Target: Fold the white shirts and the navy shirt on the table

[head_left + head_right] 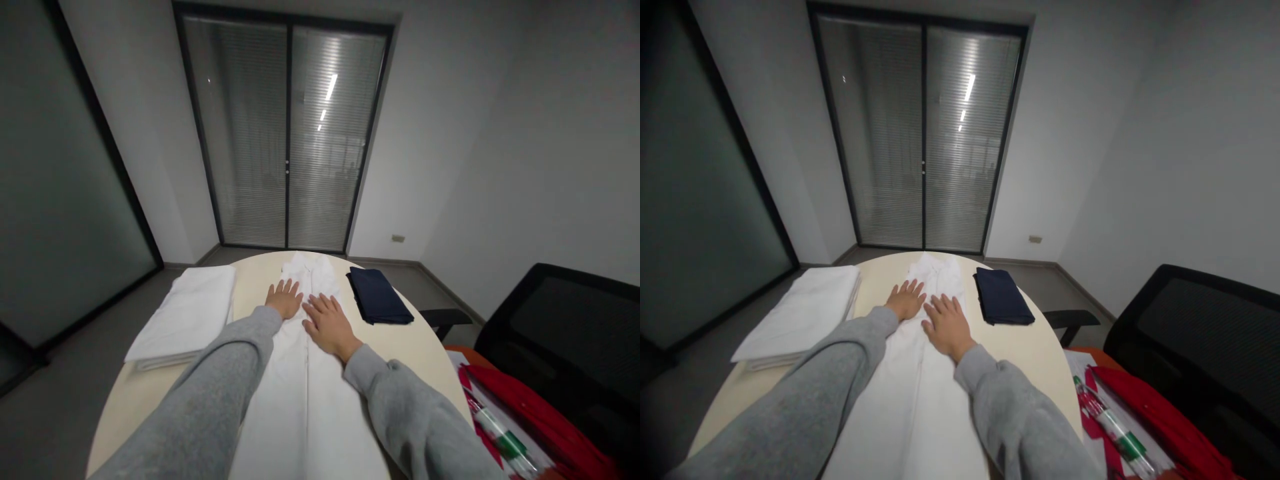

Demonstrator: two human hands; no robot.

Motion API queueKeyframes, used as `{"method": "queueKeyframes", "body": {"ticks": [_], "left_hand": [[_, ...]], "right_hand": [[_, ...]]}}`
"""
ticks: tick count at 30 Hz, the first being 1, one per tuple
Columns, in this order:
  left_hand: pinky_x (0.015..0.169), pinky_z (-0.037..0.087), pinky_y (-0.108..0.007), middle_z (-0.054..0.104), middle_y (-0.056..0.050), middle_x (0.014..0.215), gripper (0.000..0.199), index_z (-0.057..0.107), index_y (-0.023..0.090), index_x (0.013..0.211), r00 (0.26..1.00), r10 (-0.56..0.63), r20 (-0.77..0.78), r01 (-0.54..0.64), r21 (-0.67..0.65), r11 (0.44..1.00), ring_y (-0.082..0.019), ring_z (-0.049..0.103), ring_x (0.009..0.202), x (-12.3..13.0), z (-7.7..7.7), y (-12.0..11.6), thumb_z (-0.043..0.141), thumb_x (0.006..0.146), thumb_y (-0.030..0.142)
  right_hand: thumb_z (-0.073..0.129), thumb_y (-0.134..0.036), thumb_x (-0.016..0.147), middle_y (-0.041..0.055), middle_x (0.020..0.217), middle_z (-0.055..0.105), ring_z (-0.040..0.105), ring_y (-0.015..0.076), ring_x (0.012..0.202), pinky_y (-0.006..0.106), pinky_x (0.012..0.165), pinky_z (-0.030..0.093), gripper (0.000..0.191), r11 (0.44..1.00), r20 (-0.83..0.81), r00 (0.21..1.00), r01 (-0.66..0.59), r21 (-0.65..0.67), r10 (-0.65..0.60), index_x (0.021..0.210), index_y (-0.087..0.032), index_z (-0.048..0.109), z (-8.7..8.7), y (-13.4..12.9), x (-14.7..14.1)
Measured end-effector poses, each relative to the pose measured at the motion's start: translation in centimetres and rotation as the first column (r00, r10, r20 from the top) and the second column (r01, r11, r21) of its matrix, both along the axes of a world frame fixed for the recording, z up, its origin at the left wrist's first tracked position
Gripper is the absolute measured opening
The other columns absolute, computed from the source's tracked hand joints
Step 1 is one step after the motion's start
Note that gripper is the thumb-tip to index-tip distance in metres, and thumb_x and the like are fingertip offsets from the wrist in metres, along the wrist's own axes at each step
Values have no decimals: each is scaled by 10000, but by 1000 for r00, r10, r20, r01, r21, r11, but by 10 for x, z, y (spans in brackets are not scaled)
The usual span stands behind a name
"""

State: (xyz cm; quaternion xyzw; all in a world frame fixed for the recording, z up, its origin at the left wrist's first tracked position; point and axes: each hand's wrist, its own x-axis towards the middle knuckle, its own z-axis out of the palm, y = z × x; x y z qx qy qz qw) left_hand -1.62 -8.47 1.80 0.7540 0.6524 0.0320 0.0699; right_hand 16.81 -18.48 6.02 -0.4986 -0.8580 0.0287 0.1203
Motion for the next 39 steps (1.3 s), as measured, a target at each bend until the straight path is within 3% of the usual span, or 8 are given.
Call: {"method": "queueKeyframes", "body": {"ticks": [3,7,14,26,30,36,39], "left_hand": [[1252,163,-627,211,-67,1735,653,294,249,1652,1000,9,18,-10,95,995,-338,170,1597,2,-4,-5,193,1057,499],[1269,165,-585,362,-39,1685,623,394,294,1607,984,-175,40,160,242,957,-282,262,1576,4,-10,-14,147,1077,510],[1277,123,-606,325,5,1698,657,329,321,1635,942,-327,71,315,139,939,-267,227,1589,6,-7,-15,94,1072,567],[1274,19,-630,144,9,1743,826,239,308,1665,959,-263,107,270,-56,961,-282,64,1617,18,11,-30,17,991,729],[1271,12,-638,150,4,1742,826,245,313,1664,956,-277,95,284,-63,957,-295,60,1617,17,7,-37,60,986,747],[1273,57,-625,242,3,1725,725,330,339,1633,953,-282,110,276,65,959,-294,148,1607,15,1,-47,116,1028,674],[1270,61,-628,260,3,1721,718,357,346,1620,954,-276,120,270,66,961,-295,163,1604,16,2,-48,133,1025,680]], "right_hand": [[356,-418,1068,52,1652,415,317,281,1535,528,1261,142,527,997,-18,998,56,-59,-57,1562,-266,453,-21,16,4],[346,-408,1069,32,1614,475,369,280,1504,541,1251,164,478,996,-67,994,81,-28,-83,1489,-275,532,-32,21,3],[321,-448,1072,50,1637,438,342,310,1522,599,1256,123,526,990,-62,989,133,-38,-135,1527,-240,484,-36,23,2],[226,-489,1051,95,1731,123,60,330,1610,639,1260,-30,727,974,80,992,115,-197,-101,1663,-104,149,-24,1,-8],[231,-522,1047,113,1731,105,32,345,1610,639,1256,-47,747,975,82,991,121,-185,-107,1662,-103,170,-28,-10,-13],[243,-523,1051,134,1724,143,55,345,1609,633,1259,-30,740,980,80,989,132,-151,-121,1662,-108,186,-33,-16,-16],[250,-504,1051,148,1721,151,67,360,1606,647,1255,-16,739,982,78,991,122,-146,-112,1652,-77,209,-32,-15,-16]]}}
